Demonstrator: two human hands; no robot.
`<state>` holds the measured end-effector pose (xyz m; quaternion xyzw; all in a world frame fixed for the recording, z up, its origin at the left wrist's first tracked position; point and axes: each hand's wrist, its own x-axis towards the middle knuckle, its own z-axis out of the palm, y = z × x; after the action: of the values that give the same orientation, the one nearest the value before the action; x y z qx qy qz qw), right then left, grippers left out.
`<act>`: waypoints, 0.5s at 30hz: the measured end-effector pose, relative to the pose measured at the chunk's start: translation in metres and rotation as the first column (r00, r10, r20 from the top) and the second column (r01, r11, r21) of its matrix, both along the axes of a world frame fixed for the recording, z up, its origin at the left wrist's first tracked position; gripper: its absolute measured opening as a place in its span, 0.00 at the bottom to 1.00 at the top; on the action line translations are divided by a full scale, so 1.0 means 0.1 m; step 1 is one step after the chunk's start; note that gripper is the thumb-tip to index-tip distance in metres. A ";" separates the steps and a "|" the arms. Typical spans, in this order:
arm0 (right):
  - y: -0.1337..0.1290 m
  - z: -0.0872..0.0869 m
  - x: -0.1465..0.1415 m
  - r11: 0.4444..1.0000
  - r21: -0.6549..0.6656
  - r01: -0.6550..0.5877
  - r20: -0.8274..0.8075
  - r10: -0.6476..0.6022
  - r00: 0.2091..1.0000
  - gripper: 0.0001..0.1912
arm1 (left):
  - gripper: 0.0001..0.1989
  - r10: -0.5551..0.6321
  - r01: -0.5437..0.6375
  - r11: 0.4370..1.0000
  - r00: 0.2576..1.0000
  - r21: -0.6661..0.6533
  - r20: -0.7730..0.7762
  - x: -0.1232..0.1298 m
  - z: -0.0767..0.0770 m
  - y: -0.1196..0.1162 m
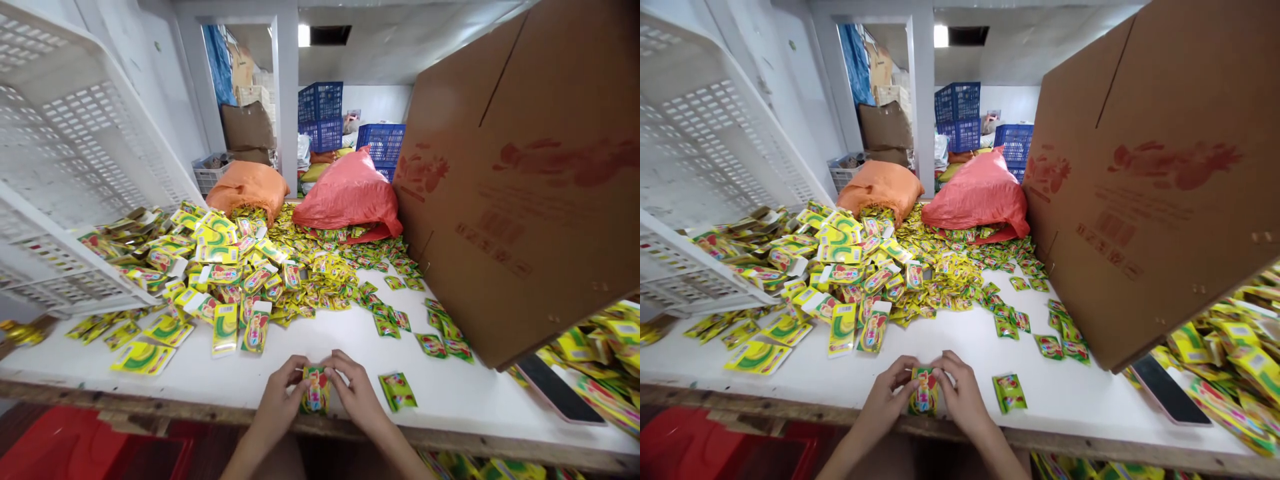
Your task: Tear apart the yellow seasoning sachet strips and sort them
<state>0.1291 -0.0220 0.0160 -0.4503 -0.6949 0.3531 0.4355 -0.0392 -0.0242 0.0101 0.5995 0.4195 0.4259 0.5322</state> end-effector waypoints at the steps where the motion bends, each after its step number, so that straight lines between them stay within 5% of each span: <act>1: 0.00 -0.02 -0.02 0.999 -0.004 0.047 -0.029 -0.047 0.998 0.11 | 0.06 -0.018 0.018 1.000 1.000 0.013 -0.021 0.00 0.02 0.01; 4: -0.01 -0.08 -0.08 0.986 -0.051 0.159 -0.118 -0.164 0.979 0.14 | 0.11 0.032 -0.033 0.997 0.999 0.076 0.012 0.00 0.03 0.01; 6: -0.02 -0.09 -0.08 0.991 -0.046 0.126 -0.111 -0.130 0.985 0.13 | 0.16 0.062 -0.067 0.991 0.997 0.112 0.049 0.00 0.02 0.00; 10: -0.06 -0.01 -0.05 0.999 0.029 0.022 -0.045 -0.021 0.999 0.10 | 0.09 0.060 -0.058 0.988 0.998 0.145 -0.013 0.02 0.03 0.00; 15: -0.09 0.04 -0.08 0.996 0.024 0.087 -0.026 -0.087 0.996 0.09 | 0.07 0.149 -0.143 0.979 0.988 0.145 -0.036 0.06 0.08 0.02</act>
<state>0.1207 -0.0310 0.0205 -0.4703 -0.6735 0.3305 0.4647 -0.0334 -0.0222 0.0177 0.6131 0.4434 0.4784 0.4457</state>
